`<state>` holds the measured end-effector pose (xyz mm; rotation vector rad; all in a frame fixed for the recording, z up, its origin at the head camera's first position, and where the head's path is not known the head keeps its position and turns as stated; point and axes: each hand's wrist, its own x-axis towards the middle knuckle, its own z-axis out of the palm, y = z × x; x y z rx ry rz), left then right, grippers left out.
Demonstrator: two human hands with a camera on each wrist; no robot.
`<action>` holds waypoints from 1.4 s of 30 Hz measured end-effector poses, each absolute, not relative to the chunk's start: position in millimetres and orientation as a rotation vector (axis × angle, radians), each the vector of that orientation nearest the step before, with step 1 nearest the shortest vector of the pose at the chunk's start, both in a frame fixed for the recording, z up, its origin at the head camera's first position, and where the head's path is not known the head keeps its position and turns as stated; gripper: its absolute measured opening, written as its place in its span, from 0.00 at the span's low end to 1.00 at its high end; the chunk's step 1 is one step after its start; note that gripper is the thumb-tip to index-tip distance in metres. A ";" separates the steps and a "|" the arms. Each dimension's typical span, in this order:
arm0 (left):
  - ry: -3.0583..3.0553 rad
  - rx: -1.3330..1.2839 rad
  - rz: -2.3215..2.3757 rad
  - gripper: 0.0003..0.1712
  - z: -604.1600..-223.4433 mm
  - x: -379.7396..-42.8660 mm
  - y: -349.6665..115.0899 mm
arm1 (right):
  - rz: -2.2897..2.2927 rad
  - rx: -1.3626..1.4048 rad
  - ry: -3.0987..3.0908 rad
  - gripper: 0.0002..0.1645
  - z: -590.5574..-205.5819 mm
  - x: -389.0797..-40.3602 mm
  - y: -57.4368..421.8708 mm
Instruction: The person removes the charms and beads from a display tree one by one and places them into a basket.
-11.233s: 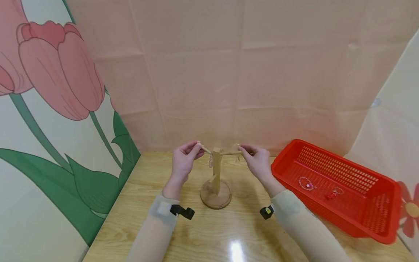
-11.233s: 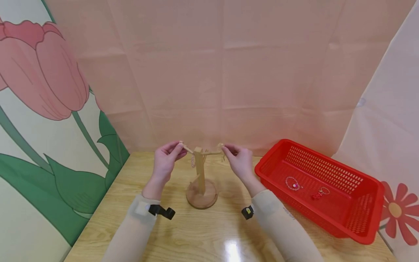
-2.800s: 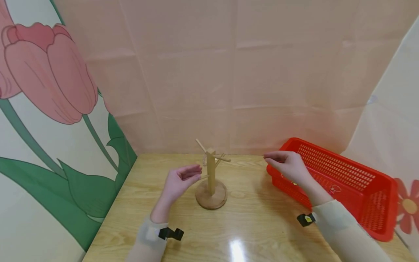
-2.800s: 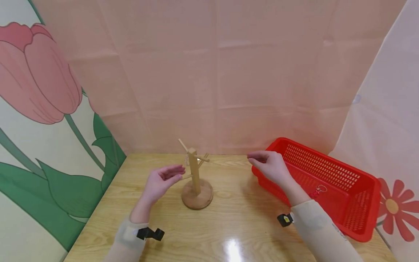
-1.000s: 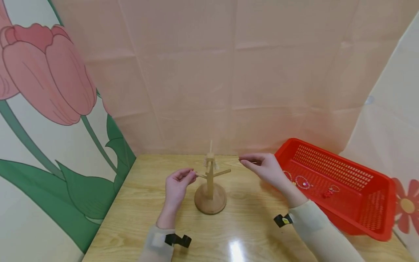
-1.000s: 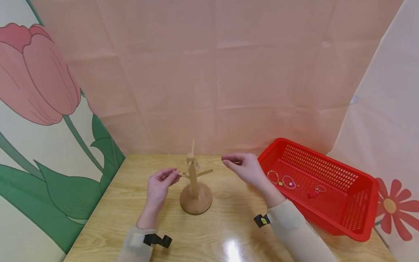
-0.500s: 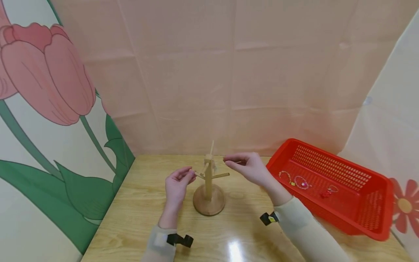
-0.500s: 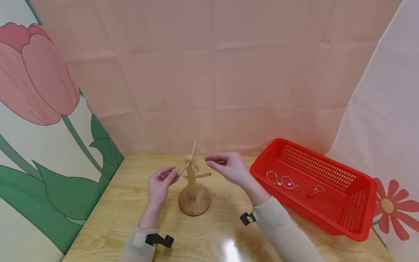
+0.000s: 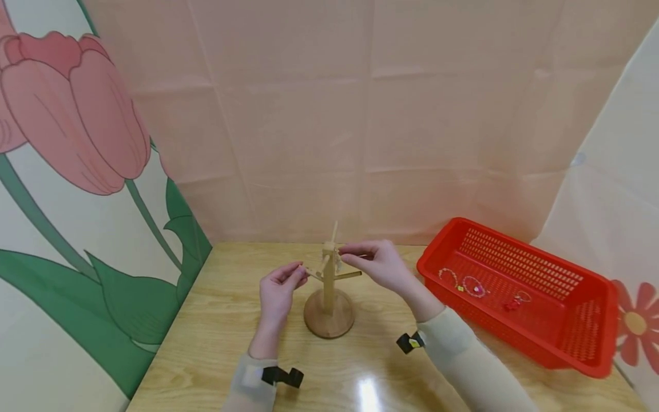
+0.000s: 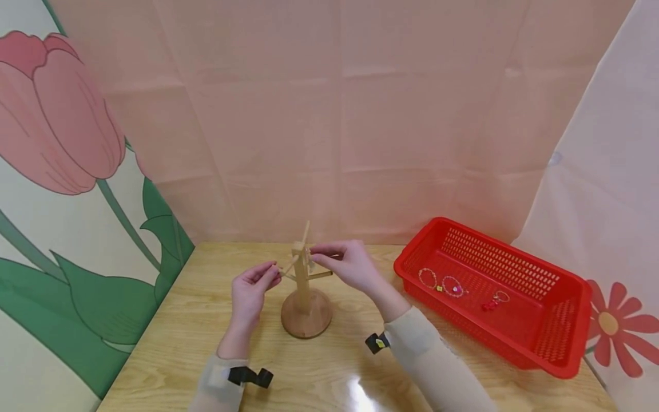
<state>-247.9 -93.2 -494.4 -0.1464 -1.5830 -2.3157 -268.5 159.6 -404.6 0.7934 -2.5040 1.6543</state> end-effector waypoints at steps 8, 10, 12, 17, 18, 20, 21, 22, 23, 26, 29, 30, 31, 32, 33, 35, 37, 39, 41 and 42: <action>-1.590 -0.166 -2.318 0.14 -490.9 -245.2 -93.7 | 1.692 0.781 -2.498 0.17 -405.2 -268.6 149.3; -1.586 -0.168 -2.322 0.14 -490.5 -244.7 -93.7 | 1.691 0.775 -2.493 0.17 -405.4 -268.6 147.5; -1.580 -0.169 -2.325 0.14 -490.6 -244.5 -93.7 | 1.695 0.771 -2.494 0.17 -405.6 -268.3 146.1; -1.568 -0.175 -2.323 0.14 -492.2 -246.3 -93.4 | 1.713 0.765 -2.489 0.17 -406.0 -267.8 144.5; -1.566 -0.177 -2.324 0.14 -492.5 -246.5 -93.4 | 1.716 0.759 -2.489 0.17 -406.2 -267.7 144.3; -1.569 -0.177 -2.326 0.14 -493.2 -247.5 -93.4 | 1.730 0.745 -2.489 0.17 -406.7 -268.1 144.1; -1.571 -0.175 -2.327 0.14 -493.2 -247.6 -93.4 | 1.734 0.738 -2.492 0.17 -406.9 -268.4 143.9; -1.570 -0.173 -2.328 0.14 -493.1 -247.4 -93.5 | 1.741 0.733 -2.494 0.16 -407.2 -268.9 143.8; -1.572 -0.169 -2.329 0.13 -493.0 -247.4 -93.6 | 1.747 0.729 -2.496 0.16 -407.4 -269.4 143.6; -1.577 -0.155 -2.334 0.12 -491.9 -247.0 -93.6 | 1.757 0.722 -2.504 0.16 -407.5 -270.9 143.6; -1.574 -0.151 -2.343 0.12 -491.4 -246.6 -93.4 | 1.757 0.728 -2.508 0.15 -407.0 -271.8 144.4; -1.573 -0.153 -2.348 0.13 -491.3 -246.6 -93.2 | 1.756 0.731 -2.509 0.14 -406.8 -271.9 144.8; -1.573 -0.154 -2.352 0.14 -491.6 -246.8 -93.1 | 1.755 0.733 -2.510 0.14 -406.5 -271.8 145.2; -1.571 -0.157 -2.357 0.14 -491.6 -246.6 -92.8 | 1.752 0.736 -2.513 0.13 -406.2 -271.7 145.6; -1.570 -0.157 -2.359 0.14 -491.6 -246.4 -92.7 | 1.746 0.738 -2.516 0.13 -405.9 -271.8 145.9; -1.575 -0.156 -2.358 0.15 -491.6 -246.6 -92.6 | 1.732 0.743 -2.522 0.12 -405.0 -272.2 146.0; -1.580 -0.155 -2.351 0.15 -491.7 -246.8 -92.9 | 1.721 0.754 -2.525 0.12 -403.9 -273.0 146.1; -1.578 -0.162 -2.344 0.14 -491.8 -246.6 -93.1 | 1.709 0.768 -2.526 0.12 -403.4 -274.1 146.3; -1.577 -0.173 -2.339 0.14 -492.6 -247.0 -93.3 | 1.705 0.777 -2.527 0.11 -402.7 -274.4 146.7; -1.576 -0.179 -2.337 0.14 -493.4 -247.4 -93.5 | 1.702 0.781 -2.529 0.11 -402.3 -274.4 147.0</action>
